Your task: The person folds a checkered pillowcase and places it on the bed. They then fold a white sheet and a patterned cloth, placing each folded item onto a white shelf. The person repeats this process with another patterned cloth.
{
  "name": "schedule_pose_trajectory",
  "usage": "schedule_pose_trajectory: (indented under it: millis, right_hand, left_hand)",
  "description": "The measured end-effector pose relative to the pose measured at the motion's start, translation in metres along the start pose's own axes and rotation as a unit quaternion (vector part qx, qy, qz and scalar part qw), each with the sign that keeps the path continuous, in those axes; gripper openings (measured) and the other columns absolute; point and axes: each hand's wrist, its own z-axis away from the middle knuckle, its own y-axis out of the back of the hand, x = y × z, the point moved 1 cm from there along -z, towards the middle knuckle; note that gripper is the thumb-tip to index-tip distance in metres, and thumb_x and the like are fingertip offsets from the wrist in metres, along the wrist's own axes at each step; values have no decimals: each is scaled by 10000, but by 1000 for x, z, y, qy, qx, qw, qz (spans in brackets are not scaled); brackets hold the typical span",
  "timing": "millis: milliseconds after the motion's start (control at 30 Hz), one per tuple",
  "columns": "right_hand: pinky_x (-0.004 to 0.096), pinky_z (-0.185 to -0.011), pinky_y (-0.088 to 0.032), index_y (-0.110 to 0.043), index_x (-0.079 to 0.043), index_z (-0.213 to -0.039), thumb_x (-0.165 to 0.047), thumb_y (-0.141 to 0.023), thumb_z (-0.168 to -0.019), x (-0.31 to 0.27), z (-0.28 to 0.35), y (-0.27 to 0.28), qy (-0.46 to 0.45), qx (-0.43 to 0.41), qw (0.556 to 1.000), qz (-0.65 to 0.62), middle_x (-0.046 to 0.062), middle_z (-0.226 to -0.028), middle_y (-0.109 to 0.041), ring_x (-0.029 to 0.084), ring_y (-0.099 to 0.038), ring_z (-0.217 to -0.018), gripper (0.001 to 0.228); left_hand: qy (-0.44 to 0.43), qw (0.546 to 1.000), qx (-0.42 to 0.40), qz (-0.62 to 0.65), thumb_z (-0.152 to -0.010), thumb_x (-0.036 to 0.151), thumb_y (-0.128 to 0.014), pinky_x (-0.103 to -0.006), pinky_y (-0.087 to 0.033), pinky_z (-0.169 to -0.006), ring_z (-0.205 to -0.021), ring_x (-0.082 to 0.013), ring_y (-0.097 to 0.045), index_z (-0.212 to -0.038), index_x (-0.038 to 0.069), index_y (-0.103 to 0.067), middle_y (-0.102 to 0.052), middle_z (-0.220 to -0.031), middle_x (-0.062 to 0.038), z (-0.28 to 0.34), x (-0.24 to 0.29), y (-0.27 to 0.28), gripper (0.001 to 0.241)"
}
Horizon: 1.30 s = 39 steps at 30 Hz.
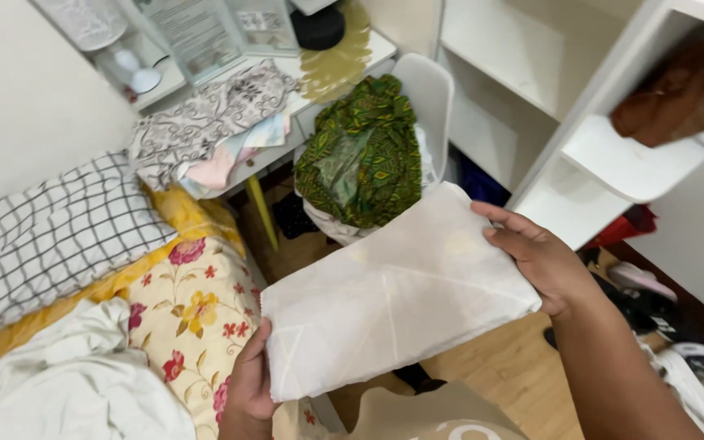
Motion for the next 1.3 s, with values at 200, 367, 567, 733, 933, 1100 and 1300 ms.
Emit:
schedule_pose_trajectory:
  millis: [200, 367, 567, 733, 933, 1100, 1300]
  right_hand:
    - [311, -808, -564, -693, -81, -1309, -131, -563, -983, 32, 60, 59, -16, 81, 995, -61, 66, -1160, -725, 161, -678, -978, 354]
    - [302, -818, -549, -687, -46, -1313, -142, -571, -983, 44, 91, 109, 11, 126, 988, -91, 65, -1146, -717, 155, -668, -995, 363]
    - [288, -817, -528, -665, -35, -1349, -137, -565, -987, 50, 108, 164, 69, 132, 976, -156, 55, -1188, -695, 143, -643, -1004, 389]
    - [313, -897, -538, -600, -20, -1368, -130, -550, -932, 45, 110, 224, 87, 147, 957, -234, 53, -1248, -689, 152, -662, -1058, 453]
    - [369, -1046, -469, -545, 27, -1438, -106, -560, -955, 61, 115, 334, 151, 116, 921, -340, 97, -1333, -604, 198, -599, -1165, 501]
    - [449, -1121, -393, -517, 63, -1423, -197, -513, -926, 50, 128, 400, 190, 134, 896, -378, 219, -1372, -604, 321, -564, -1274, 561]
    - [500, -1163, -368, -475, 56, -1482, -126, -546, -924, 22, 140, 454, 271, 125, 882, -365, 221, -1441, -554, 348, -528, -1366, 592]
  left_hand:
    - [77, 994, -76, -17, -916, 367, -653, -498, -536, -979, -1134, -321, -674, -1378, -2, -567, -686, -1292, -172, -4, -31, -26, 598]
    - [128, 985, -106, -50, -915, 384, -625, -491, -539, -984, -1130, -317, -688, -1377, 13, -584, -696, -1300, -167, -11, -56, -58, 594]
    - [143, 978, -136, -68, -920, 373, -622, -505, -526, -998, -1147, -330, -665, -1393, 10, -566, -681, -1311, -177, -12, -81, -112, 599]
    - [126, 975, -147, -112, -922, 376, -612, -509, -517, -1006, -1148, -324, -673, -1412, 15, -562, -682, -1326, -167, -7, -116, -166, 610]
    - [150, 966, -146, -154, -885, 377, -666, -522, -527, -1002, -1128, -310, -686, -1384, 30, -585, -710, -1275, -142, -14, -183, -234, 613]
    - [127, 963, -155, -181, -859, 298, -720, -466, -548, -1013, -1125, -272, -709, -1354, 53, -611, -742, -1256, -113, -25, -242, -288, 563]
    - [96, 958, -187, -197, -876, 271, -723, -443, -548, -990, -1117, -243, -691, -1346, 53, -594, -729, -1242, -96, -33, -298, -346, 534]
